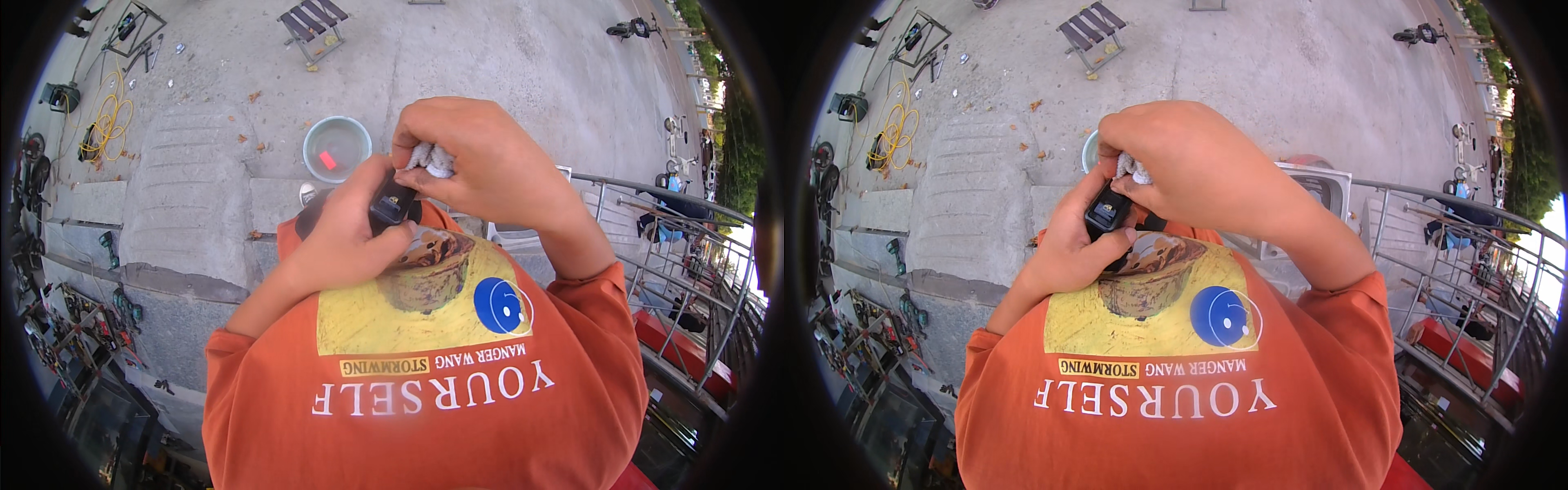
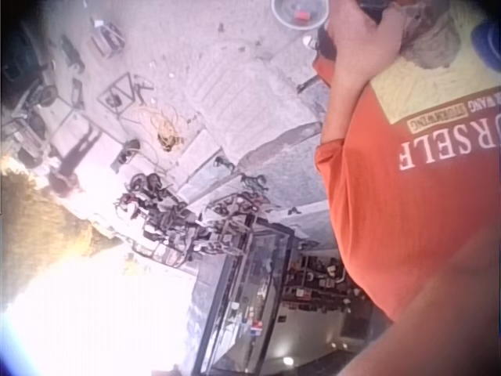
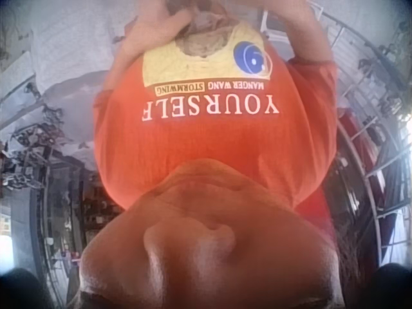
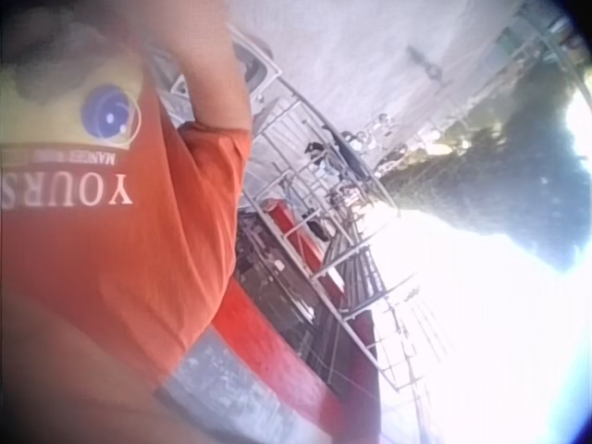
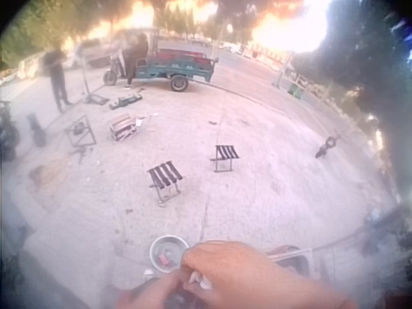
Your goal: The person wipes a small black electronic component with a white cloth, repeatedly rotating it to clean different sides. The person periodically dips the cloth into a sink to wet it and continues wiping the component throughout the clip.
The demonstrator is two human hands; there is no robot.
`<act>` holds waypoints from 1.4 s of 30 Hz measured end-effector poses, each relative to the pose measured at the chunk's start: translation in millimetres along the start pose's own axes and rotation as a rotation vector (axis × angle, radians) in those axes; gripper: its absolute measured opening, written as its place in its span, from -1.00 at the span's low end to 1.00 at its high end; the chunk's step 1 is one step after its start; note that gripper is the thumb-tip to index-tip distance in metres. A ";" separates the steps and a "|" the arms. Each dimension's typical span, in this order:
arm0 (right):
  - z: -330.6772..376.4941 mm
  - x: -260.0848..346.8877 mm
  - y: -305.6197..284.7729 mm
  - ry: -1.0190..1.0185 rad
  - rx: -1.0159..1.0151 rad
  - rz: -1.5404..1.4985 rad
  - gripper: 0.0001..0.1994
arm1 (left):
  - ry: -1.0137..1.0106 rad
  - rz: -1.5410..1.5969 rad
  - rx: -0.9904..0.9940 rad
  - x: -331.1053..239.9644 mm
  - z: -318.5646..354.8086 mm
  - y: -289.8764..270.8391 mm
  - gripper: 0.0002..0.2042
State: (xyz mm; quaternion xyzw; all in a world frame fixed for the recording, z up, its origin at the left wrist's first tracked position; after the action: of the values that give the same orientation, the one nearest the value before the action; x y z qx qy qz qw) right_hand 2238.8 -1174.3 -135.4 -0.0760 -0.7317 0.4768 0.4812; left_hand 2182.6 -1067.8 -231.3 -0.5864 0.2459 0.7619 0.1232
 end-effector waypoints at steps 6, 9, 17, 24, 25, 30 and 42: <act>-3.8 -3.1 13.0 0.032 0.102 0.103 -0.78 | 0.059 -0.163 -0.048 1.5 0.4 -3.2 -0.51; -3.1 -3.0 15.7 0.071 0.099 0.125 -0.79 | 0.082 -0.144 -0.050 -0.2 -2.3 -4.0 -0.54; -1.7 -13.5 -6.7 0.191 -0.054 0.066 -0.80 | -0.048 0.087 0.006 2.7 -3.3 -3.6 -0.57; 16.2 -28.5 -23.4 0.213 -0.219 -0.046 -0.80 | -0.004 0.229 0.025 0.5 -3.4 -3.5 -0.53; 18.3 -28.5 -23.1 0.196 -0.233 -0.049 -0.80 | -0.015 0.266 0.032 0.3 -3.5 -3.1 -0.53; 25.6 -26.3 -23.1 0.227 -0.243 -0.076 -0.81 | 0.129 0.192 0.021 -7.3 -3.4 -6.4 -0.52; 33.3 -7.6 -9.0 0.130 -0.156 -0.316 -0.82 | 0.476 -0.399 -0.190 -29.8 0.9 -10.1 -0.50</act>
State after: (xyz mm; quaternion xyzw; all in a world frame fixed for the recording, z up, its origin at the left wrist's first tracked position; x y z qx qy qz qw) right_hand 2220.1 -1204.2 -136.0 -0.0280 -0.7364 0.3314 0.5891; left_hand 2195.1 -1055.7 -205.0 -0.7937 0.0761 0.5836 0.1539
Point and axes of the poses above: each hand's wrist, its own z-axis away from the middle knuckle, its own y-axis out of the palm, x = y × z, the point moved 7 cm from there along -z, towards the middle knuckle, and after that the axes turned 3 degrees about -x, right-handed, at the moved point
